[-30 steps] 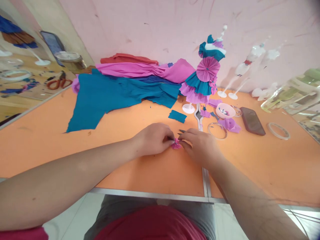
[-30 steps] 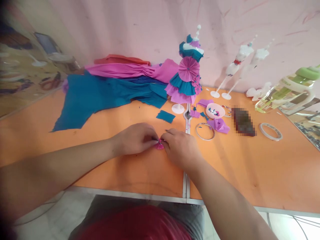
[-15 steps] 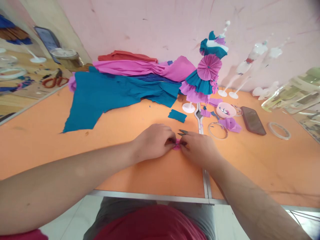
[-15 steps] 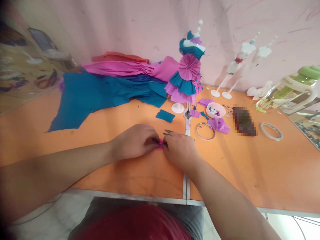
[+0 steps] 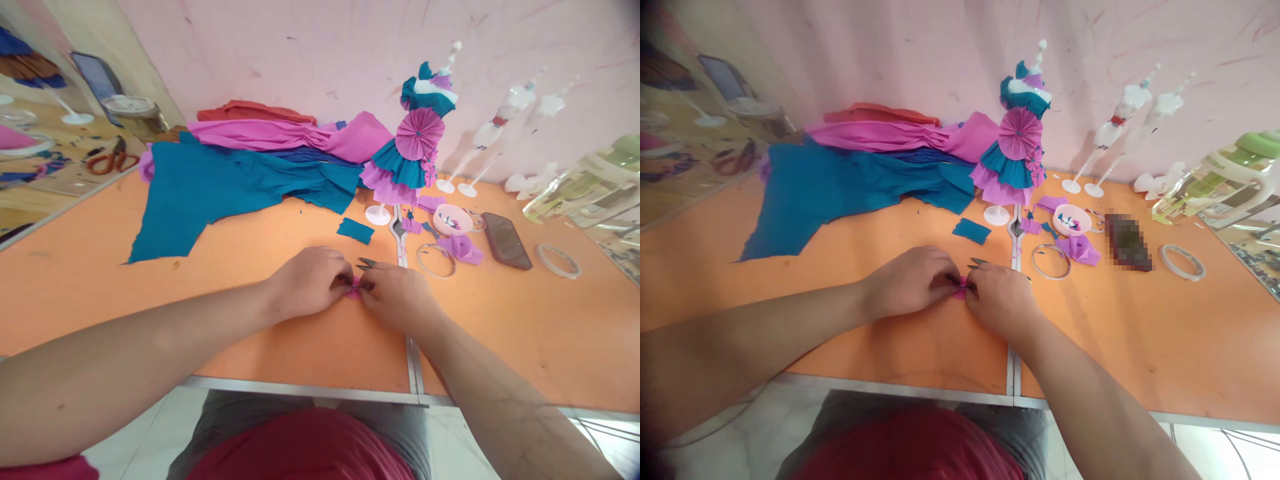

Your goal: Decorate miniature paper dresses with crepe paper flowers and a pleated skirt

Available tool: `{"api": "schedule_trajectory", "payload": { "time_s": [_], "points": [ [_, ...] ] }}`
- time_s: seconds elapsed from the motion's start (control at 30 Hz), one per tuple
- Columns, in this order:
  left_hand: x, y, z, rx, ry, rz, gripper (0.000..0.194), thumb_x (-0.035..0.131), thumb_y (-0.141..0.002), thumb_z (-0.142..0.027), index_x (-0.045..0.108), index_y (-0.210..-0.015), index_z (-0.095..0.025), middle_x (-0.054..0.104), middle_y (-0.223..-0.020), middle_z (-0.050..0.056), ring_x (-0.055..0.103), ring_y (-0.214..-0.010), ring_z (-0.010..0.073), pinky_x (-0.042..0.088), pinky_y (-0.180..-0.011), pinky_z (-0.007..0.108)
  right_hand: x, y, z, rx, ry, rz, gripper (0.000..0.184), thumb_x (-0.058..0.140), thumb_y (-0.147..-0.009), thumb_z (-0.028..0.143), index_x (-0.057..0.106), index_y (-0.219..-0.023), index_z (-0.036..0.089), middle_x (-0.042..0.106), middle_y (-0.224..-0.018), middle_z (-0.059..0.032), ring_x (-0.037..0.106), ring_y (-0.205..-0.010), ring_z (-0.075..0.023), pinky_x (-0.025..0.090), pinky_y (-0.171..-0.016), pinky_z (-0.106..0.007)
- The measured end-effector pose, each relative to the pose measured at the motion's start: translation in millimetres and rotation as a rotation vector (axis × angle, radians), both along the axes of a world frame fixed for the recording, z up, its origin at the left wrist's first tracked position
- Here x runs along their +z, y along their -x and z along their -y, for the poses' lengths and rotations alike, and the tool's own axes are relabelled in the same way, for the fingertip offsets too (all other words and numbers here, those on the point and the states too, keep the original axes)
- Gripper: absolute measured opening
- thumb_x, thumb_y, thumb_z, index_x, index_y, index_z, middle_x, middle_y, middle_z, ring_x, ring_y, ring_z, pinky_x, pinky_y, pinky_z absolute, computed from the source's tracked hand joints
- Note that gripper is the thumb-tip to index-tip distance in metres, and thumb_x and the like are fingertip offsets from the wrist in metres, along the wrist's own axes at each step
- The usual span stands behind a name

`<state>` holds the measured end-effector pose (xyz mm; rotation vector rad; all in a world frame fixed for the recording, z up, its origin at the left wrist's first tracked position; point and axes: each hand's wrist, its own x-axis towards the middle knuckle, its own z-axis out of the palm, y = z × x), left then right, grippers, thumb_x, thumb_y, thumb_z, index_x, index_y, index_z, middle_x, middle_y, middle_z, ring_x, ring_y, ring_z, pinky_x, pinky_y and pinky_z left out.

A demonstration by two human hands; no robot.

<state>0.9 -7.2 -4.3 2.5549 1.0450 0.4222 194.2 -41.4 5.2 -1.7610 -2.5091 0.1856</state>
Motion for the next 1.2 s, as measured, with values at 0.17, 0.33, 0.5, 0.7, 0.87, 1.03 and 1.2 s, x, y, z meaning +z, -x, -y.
{"api": "schedule_trajectory", "payload": {
  "time_s": [0.17,0.33,0.5,0.7,0.87,1.03,1.2],
  "points": [
    [0.8,0.5,-0.5,-0.002,0.056,0.044,0.015,0.062,-0.087,-0.031,0.072,-0.091,-0.020,0.072,-0.090,0.005,0.063,-0.088,0.0212,0.046,-0.080,0.033,-5.1,-2.8,-5.8,-0.029,0.049,-0.064,0.016,0.054,-0.085,0.031,0.069,-0.082,0.025,0.068,-0.084,0.0017,0.059,-0.070,-0.0125,0.031,-0.056,-0.023],
    [2.3,-0.5,-1.6,0.063,0.096,0.135,0.018,0.060,-0.089,-0.035,0.071,-0.091,-0.020,0.071,-0.093,0.004,0.064,-0.088,0.0196,0.047,-0.076,0.030,-2.2,-5.0,-6.8,-0.011,0.085,-0.057,0.018,0.054,-0.087,0.033,0.067,-0.081,0.024,0.068,-0.082,0.0010,0.057,-0.067,-0.0129,0.029,-0.055,-0.024],
    [-0.2,-5.6,1.4,0.024,0.082,0.067,0.018,0.061,-0.089,-0.032,0.074,-0.092,-0.020,0.070,-0.094,0.006,0.063,-0.089,0.0209,0.047,-0.079,0.032,2.2,-2.5,-3.2,-0.044,0.121,-0.078,0.016,0.053,-0.083,0.029,0.069,-0.080,0.027,0.069,-0.079,0.0021,0.056,-0.065,-0.0139,0.030,-0.054,-0.024],
    [0.6,-4.8,4.6,-0.016,-0.002,-0.002,0.022,0.058,-0.092,-0.032,0.075,-0.092,-0.019,0.069,-0.094,0.007,0.063,-0.087,0.0207,0.045,-0.080,0.033,-0.3,2.0,-2.5,-0.101,0.151,-0.051,0.012,0.055,-0.079,0.031,0.066,-0.078,0.027,0.069,-0.078,0.0006,0.059,-0.066,-0.0163,0.029,-0.051,-0.025],
    [2.6,-4.9,5.4,-0.035,-0.097,-0.064,0.025,0.054,-0.094,-0.030,0.074,-0.087,-0.018,0.068,-0.092,0.006,0.061,-0.088,0.0210,0.044,-0.082,0.035,-1.4,-1.9,-3.7,-0.085,0.164,-0.106,0.011,0.055,-0.080,0.030,0.066,-0.078,0.027,0.069,-0.077,0.0024,0.059,-0.066,-0.0147,0.030,-0.050,-0.024],
    [5.3,-4.4,1.5,-0.093,-0.132,-0.123,0.027,0.054,-0.094,-0.032,0.076,-0.088,-0.019,0.070,-0.091,0.006,0.062,-0.089,0.0212,0.042,-0.084,0.037,-0.5,-5.7,-5.6,-0.098,0.177,-0.120,0.012,0.057,-0.082,0.032,0.068,-0.083,0.026,0.069,-0.081,0.0033,0.059,-0.067,-0.0122,0.031,-0.051,-0.023],
    [6.5,-2.5,-3.8,-0.141,-0.097,-0.098,0.029,0.052,-0.096,-0.033,0.077,-0.091,-0.020,0.069,-0.090,0.006,0.061,-0.090,0.0200,0.044,-0.085,0.035,1.0,-7.2,-8.7,-0.028,0.153,-0.174,0.015,0.058,-0.081,0.027,0.071,-0.088,0.028,0.068,-0.083,0.0043,0.057,-0.070,-0.0117,0.033,-0.055,-0.023]
  ]
}}
